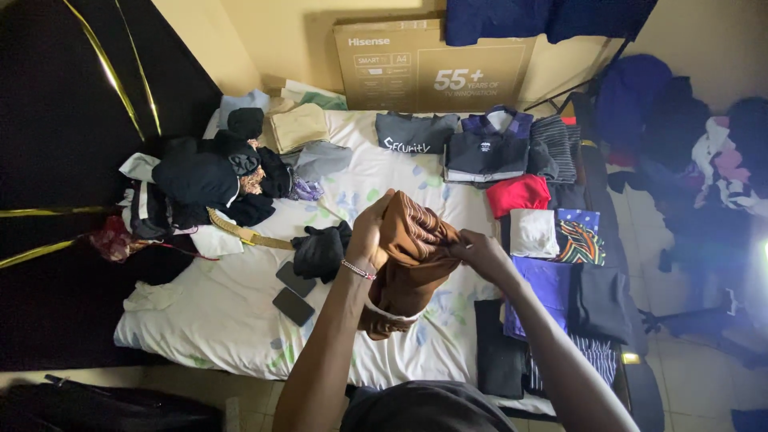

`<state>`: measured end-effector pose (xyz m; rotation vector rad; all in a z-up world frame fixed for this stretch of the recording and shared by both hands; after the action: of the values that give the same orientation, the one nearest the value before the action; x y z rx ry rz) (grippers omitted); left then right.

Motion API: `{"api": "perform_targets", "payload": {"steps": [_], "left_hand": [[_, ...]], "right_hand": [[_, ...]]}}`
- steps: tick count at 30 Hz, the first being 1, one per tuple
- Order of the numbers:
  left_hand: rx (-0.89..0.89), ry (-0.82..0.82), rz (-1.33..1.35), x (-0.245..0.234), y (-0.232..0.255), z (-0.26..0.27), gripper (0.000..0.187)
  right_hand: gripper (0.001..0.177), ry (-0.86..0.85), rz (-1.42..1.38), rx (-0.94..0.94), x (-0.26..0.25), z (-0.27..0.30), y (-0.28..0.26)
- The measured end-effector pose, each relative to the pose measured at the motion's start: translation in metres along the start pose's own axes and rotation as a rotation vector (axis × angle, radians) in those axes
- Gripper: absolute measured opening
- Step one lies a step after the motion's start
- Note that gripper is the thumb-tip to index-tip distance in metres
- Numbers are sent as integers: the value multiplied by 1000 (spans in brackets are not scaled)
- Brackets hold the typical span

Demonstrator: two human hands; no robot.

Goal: Folding various clothing items such as socks, a t-shirt, and pants on a bed.

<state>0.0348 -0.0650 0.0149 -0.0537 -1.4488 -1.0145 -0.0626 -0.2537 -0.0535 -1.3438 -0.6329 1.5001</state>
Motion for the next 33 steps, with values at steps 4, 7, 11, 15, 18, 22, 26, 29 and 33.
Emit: {"api": "perform_targets", "payload": {"steps": [4, 7, 11, 15, 18, 22, 26, 29, 33], "left_hand": [[123, 12, -82, -25, -11, -23, 29], [142, 211, -442, -23, -2, -8, 36], [158, 93, -264, -17, -10, -14, 32], [124, -144, -94, 3, -19, -15, 27], [31, -14, -42, 12, -22, 0, 25], [103, -46, -132, -3, -2, -9, 28], [326, 88, -495, -42, 19, -28, 22], [336, 86, -713, -44, 6, -18, 23], [71, -180, -693, 12, -43, 26, 38]], "right_hand": [[34, 206, 217, -246, -24, 40, -94], [33, 334, 76, -487, -17, 59, -133], [27, 245, 105, -339, -55, 10, -52], [27, 185, 174, -284, 83, -100, 101], [29, 135, 222, -234, 90, -109, 136], [34, 61, 287, -172, 71, -72, 97], [41, -7, 350, -109, 14, -35, 18], [42, -7, 46, -27, -19, -1, -56], [36, 6, -741, 0, -38, 40, -120]]}}
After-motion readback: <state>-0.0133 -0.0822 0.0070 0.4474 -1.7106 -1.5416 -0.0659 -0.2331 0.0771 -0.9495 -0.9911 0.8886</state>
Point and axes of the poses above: each hand's wrist, its own z-axis away from the middle knuckle, its own x-axis out of the palm, y = z × x, the point moved 8 cm from there along -z, towards the middle knuckle, and after that the axes turned 3 degrees about x, right-handed, at the moved point
